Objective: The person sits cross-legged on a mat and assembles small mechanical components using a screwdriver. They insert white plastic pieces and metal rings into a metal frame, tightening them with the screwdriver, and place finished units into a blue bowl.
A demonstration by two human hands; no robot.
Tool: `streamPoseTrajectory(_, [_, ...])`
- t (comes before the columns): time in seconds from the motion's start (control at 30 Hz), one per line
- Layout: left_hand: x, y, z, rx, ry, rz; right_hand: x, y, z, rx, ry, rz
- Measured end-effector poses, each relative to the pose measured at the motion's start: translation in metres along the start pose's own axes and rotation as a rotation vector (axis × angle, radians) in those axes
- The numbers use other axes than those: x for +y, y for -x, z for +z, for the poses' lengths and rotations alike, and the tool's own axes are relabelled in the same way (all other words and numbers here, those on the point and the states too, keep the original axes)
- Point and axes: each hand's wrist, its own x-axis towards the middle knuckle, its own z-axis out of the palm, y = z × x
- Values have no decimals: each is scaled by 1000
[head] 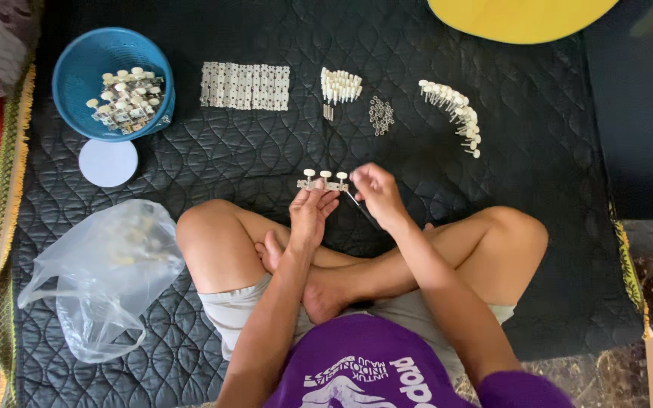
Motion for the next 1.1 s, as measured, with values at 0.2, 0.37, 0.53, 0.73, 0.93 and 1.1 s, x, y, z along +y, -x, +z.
streamPoseTrajectory(0.2, [10, 25, 11, -74, -11, -97, 44, 14, 3, -113, -170, -4])
streamPoseTrajectory(0.37, [5, 21, -7, -307, 10, -137, 43, -1, -4, -71, -249, -31])
streamPoseTrajectory(0.53, [21, 40, 0, -722, 50, -240, 32, -4, -18, -108, -507, 32])
streamPoseTrajectory(0.73, [28, 44, 2, -751, 178, -337, -11, 16, -18, -306, -630, 6])
streamPoseTrajectory(0.93, [18, 35, -2, -433, -278, -257, -24, 24, -21, -512, -124, -31])
streamPoseTrajectory(1.1, [-1, 28, -13, -393, -620, -94, -2, 21, -23, -527, 144, 26])
